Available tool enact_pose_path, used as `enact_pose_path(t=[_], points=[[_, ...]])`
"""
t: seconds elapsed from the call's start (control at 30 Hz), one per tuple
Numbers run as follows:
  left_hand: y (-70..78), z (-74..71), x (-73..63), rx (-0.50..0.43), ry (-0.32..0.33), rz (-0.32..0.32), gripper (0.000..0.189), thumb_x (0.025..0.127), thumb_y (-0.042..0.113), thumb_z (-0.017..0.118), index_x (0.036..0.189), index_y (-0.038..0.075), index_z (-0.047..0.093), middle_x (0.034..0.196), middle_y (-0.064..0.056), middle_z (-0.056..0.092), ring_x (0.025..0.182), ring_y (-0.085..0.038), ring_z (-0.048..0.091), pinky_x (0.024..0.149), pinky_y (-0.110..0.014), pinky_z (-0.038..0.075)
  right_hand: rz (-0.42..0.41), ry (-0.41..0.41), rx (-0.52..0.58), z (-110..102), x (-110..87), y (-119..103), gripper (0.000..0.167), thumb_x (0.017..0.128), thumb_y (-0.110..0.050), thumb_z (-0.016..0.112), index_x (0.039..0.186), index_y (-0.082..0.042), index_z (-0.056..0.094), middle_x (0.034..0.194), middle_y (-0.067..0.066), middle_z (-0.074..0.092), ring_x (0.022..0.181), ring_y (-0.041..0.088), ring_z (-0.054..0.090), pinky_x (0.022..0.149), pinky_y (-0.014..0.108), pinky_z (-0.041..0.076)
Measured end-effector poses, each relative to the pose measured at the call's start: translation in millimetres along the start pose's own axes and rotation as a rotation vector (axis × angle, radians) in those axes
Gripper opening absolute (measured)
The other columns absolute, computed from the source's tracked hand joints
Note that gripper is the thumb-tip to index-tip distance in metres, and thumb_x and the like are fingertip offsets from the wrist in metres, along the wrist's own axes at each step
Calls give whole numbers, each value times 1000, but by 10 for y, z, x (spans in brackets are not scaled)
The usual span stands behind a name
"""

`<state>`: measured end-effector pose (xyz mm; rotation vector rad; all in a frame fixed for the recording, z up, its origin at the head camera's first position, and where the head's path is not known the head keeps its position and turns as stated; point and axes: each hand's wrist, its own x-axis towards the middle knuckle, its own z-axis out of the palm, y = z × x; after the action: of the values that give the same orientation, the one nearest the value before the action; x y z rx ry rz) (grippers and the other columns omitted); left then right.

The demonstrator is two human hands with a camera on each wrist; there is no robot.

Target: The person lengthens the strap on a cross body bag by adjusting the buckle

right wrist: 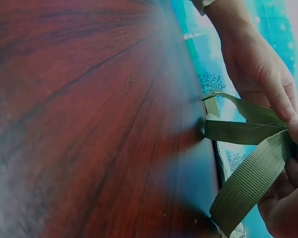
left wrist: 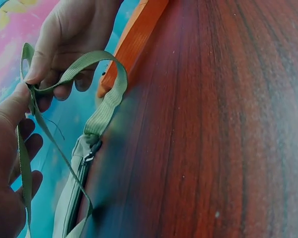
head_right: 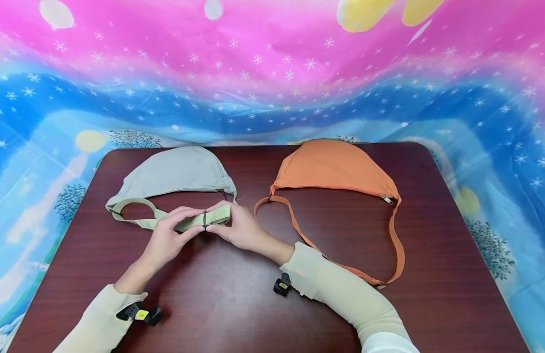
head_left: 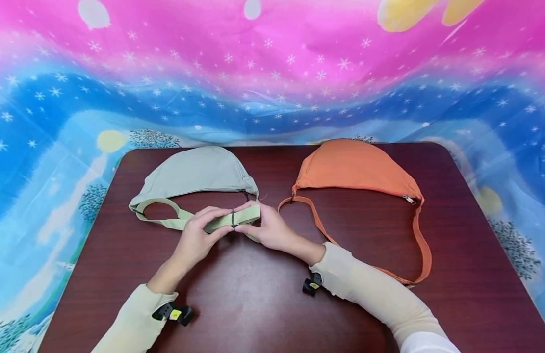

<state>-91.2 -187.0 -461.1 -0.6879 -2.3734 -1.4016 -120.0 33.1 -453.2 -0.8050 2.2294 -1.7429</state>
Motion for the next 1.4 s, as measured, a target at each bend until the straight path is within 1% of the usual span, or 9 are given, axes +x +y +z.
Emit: enact_pose_path(t=[0.13, 0.2, 0.37, 0.5, 0.6, 0.8, 1.07, 1.27, 1.4], points=[[-10, -3, -11, -3, -16, -12, 46, 76, -3, 85, 119, 7, 73, 110, -4, 72, 99, -19, 66, 92, -16, 45, -1, 11, -17, 9, 0, 11, 35, 90, -13, 80, 122, -9, 67, 108, 2, 73, 103, 11, 65, 91, 29, 50], [-17, -11, -25, 12, -32, -26, 49, 76, -2, 86, 122, 7, 71, 112, -5, 72, 101, -19, 66, 93, -17, 45, -1, 9, -2, 12, -3, 12, 34, 89, -11, 80, 121, -8, 67, 108, 4, 72, 98, 11, 66, 87, 29, 51], [-51, -66, -84, 93, -80, -70, 53, 78, 6, 88, 127, 8, 68, 116, -5, 70, 106, -20, 66, 95, -24, 47, 16, -16, 65, 29, -2, 18, 31, 90, -4, 77, 119, -3, 66, 111, 9, 70, 88, 8, 67, 75, 26, 54], [-140, -128, -142, 169, -103, -72, 53, 77, 8, 89, 125, 8, 68, 114, -4, 71, 107, -21, 66, 95, -29, 47, 41, -15, 82, 37, -7, 10, 33, 90, -3, 77, 121, -2, 65, 109, 10, 71, 84, 6, 67, 72, 23, 53], [-208, -168, -181, 195, -102, -64, 49, 76, 7, 89, 121, 7, 70, 111, -3, 72, 104, -22, 66, 95, -26, 45, 52, -12, 83, 36, -11, 2, 32, 90, -4, 77, 120, -2, 66, 111, 10, 70, 82, 7, 66, 70, 22, 52], [-245, -186, -191, 154, -97, -55, 41, 77, 4, 88, 115, 8, 74, 108, -1, 72, 101, -20, 66, 92, -17, 42, 43, -4, 77, 26, -18, 8, 33, 90, -5, 77, 121, -1, 65, 110, 10, 70, 82, 8, 65, 72, 25, 53], [-186, -133, -115, 106, -70, -18, 40, 77, 2, 87, 114, 10, 74, 109, 0, 70, 100, -18, 66, 92, -15, 43, -5, 22, 0, 32, 4, 30, 35, 89, -11, 80, 121, -8, 67, 108, 2, 72, 101, 10, 66, 92, 30, 50], [-159, -113, -82, 82, -48, -5, 42, 77, 0, 87, 116, 10, 74, 109, -1, 71, 99, -18, 65, 92, -17, 43, 0, 40, -31, 45, 31, 36, 37, 87, -11, 82, 119, -11, 63, 109, -1, 70, 103, 9, 64, 92, 29, 48], [-142, -104, -72, 74, -39, 2, 42, 76, -2, 86, 115, 9, 74, 109, -2, 71, 99, -18, 65, 91, -17, 44, 5, 36, -60, 43, 40, -22, 34, 85, -11, 84, 115, -11, 66, 108, -1, 72, 103, 10, 65, 92, 30, 48]])
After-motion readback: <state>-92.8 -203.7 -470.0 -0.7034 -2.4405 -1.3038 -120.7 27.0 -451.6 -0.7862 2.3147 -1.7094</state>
